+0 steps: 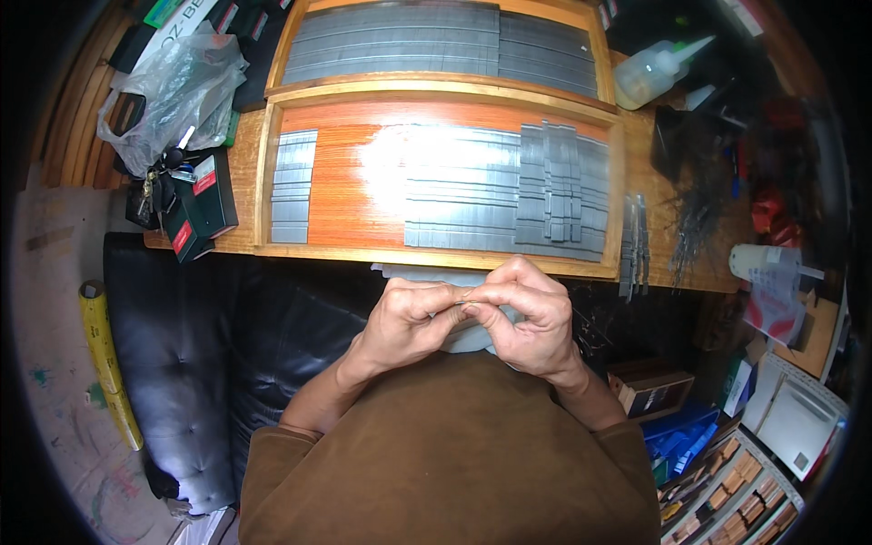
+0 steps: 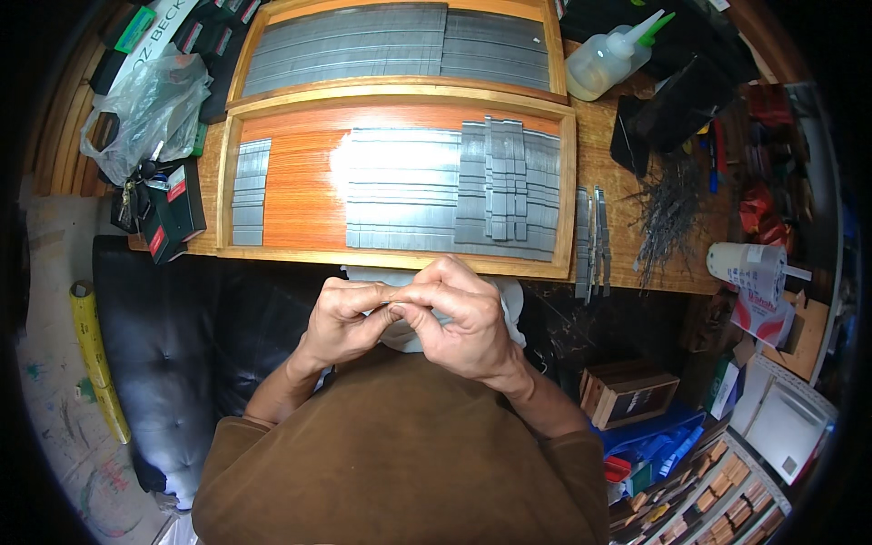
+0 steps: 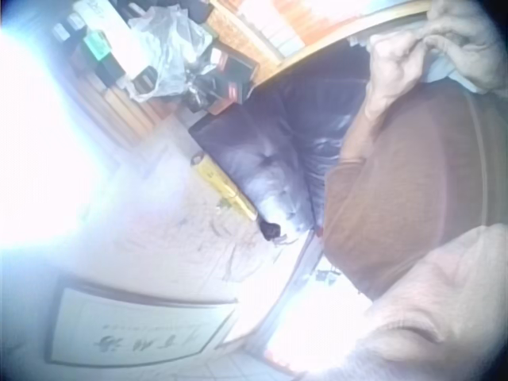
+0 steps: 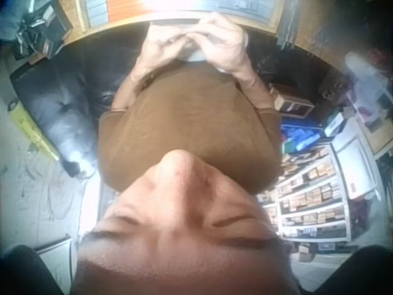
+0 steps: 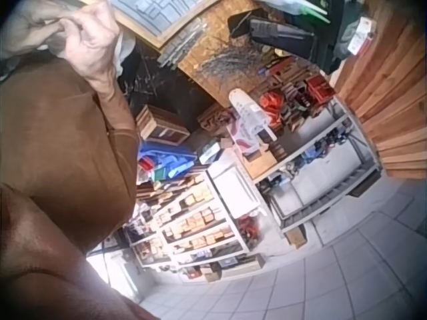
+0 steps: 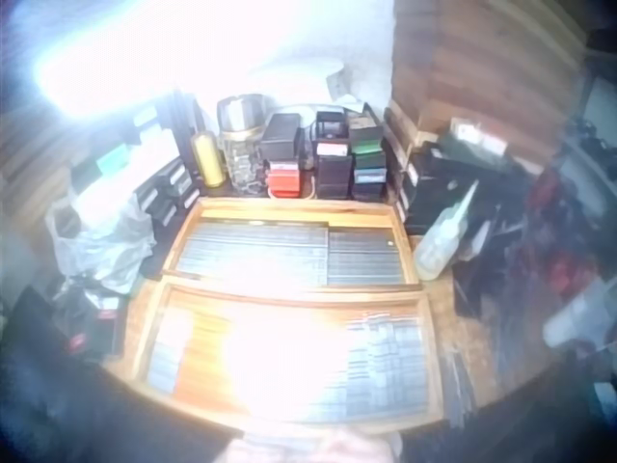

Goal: The person assembles small metal strips by hand, aligning and interlocking them into a longer chain. They repeatedly pick up individual strips, connect them, and place the assembled piece on a wooden tray. The workspace includes a tray with many similar metal parts and various tools.

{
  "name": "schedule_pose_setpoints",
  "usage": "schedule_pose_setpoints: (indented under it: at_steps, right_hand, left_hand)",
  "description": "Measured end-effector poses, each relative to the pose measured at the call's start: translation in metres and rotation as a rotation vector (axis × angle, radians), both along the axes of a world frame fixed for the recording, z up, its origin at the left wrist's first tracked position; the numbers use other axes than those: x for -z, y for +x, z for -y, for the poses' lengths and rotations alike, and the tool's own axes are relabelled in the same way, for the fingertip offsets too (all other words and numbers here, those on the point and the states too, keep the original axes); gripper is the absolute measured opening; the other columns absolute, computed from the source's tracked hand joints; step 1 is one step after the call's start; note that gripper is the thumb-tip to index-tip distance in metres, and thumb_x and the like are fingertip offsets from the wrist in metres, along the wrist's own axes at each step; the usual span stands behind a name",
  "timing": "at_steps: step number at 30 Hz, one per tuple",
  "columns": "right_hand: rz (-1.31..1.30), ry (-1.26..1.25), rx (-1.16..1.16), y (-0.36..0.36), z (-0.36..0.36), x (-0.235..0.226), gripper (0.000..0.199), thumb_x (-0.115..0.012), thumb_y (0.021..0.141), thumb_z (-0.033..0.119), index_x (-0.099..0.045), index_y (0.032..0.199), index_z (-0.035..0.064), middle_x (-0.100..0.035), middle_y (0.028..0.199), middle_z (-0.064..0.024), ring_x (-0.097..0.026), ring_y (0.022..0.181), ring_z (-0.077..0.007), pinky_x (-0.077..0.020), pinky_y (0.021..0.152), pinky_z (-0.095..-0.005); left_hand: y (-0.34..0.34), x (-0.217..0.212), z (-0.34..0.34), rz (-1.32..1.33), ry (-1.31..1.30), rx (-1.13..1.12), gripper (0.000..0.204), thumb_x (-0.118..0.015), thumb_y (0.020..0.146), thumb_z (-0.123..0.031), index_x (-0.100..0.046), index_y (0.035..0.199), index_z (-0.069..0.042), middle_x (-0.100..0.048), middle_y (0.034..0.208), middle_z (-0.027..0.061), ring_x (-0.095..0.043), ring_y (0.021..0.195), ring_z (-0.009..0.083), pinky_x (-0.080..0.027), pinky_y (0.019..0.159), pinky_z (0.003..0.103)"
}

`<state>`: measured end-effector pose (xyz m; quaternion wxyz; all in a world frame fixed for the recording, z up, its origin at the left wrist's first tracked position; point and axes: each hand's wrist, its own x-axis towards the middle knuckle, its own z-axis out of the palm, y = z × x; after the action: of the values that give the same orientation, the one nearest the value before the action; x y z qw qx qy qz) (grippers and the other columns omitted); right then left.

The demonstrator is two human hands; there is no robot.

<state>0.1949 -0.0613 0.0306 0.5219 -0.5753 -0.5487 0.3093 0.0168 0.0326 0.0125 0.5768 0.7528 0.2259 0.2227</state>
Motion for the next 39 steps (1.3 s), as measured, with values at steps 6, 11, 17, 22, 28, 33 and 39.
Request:
schedule_pose_setpoints:
  at_steps: [6,11,17,22,28,33,39]
  right_hand:
    - [-0.001,0.017,0.071,-0.001,0.004,-0.001,0.012,-0.083,0.084,-0.005,-0.078,0.093,-0.0015,-0.065,0.084,-0.0070,-0.063,0.076,-0.0165,-0.0508,0.067,-0.0287]
    - [-0.138,-0.093,0.204,0.035,0.021,-0.038,0.007,-0.079,0.087,-0.007,-0.077,0.092,-0.0023,-0.069,0.088,-0.0069,-0.065,0.079,-0.0142,-0.0520,0.069,-0.0270]
    - [0.049,-0.119,0.732,0.178,0.088,-0.101,0.008,-0.077,0.093,0.005,-0.078,0.094,-0.0032,-0.069,0.085,-0.0027,-0.060,0.074,-0.0091,-0.0469,0.067,-0.0234]
    - [0.218,-0.229,1.026,0.219,0.106,-0.109,0.015,-0.081,0.093,0.010,-0.080,0.098,-0.0034,-0.068,0.083,-0.0033,-0.058,0.073,-0.0085,-0.0483,0.070,-0.0248]
    - [0.150,-0.176,0.424,0.119,0.070,-0.106,0.005,-0.078,0.088,-0.002,-0.080,0.093,-0.0015,-0.072,0.086,-0.0059,-0.066,0.078,-0.0119,-0.0514,0.070,-0.0274]
    - [-0.093,-0.211,0.039,0.033,0.027,-0.050,0.003,-0.080,0.087,-0.001,-0.080,0.090,-0.0005,-0.072,0.083,-0.0076,-0.068,0.078,-0.0158,-0.0539,0.070,-0.0302]
    - [-0.209,-0.147,0.048,0.004,0.016,-0.005,0.008,-0.081,0.087,-0.001,-0.080,0.096,-0.0019,-0.070,0.083,-0.0070,-0.066,0.072,-0.0111,-0.0525,0.065,-0.0257]
  left_hand:
    - [0.003,-0.001,0.002,0.028,-0.042,-0.033,0.024,-0.079,0.090,0.000,-0.079,0.114,0.002,-0.079,0.088,0.0168,-0.078,0.074,0.0236,-0.059,0.067,0.031]
    - [0.004,-0.010,0.002,0.027,-0.020,-0.087,0.021,-0.078,0.090,0.005,-0.080,0.111,0.003,-0.081,0.095,0.0167,-0.080,0.082,0.0219,-0.062,0.073,0.029]
    - [0.011,0.004,0.009,0.095,-0.101,-0.080,0.019,-0.076,0.091,0.007,-0.079,0.109,0.006,-0.082,0.100,0.0167,-0.081,0.091,0.0228,-0.063,0.083,0.029]
    - [0.013,-0.002,0.013,0.080,-0.145,-0.077,0.018,-0.076,0.092,0.007,-0.077,0.110,0.008,-0.081,0.101,0.0176,-0.081,0.092,0.0233,-0.063,0.085,0.030]
    - [0.024,-0.021,0.010,0.016,-0.206,0.005,0.016,-0.073,0.094,0.005,-0.077,0.110,0.007,-0.081,0.100,0.0170,-0.080,0.093,0.0211,-0.063,0.084,0.030]
    - [0.024,-0.040,0.009,-0.038,-0.305,0.157,0.020,-0.075,0.097,-0.003,-0.077,0.115,0.004,-0.081,0.095,0.0156,-0.078,0.087,0.0153,-0.061,0.077,0.028]
    - [0.009,-0.023,0.015,-0.130,-0.531,0.049,0.016,-0.076,0.098,-0.005,-0.079,0.111,0.003,-0.080,0.094,0.0051,-0.070,0.088,0.0067,-0.058,0.079,0.026]
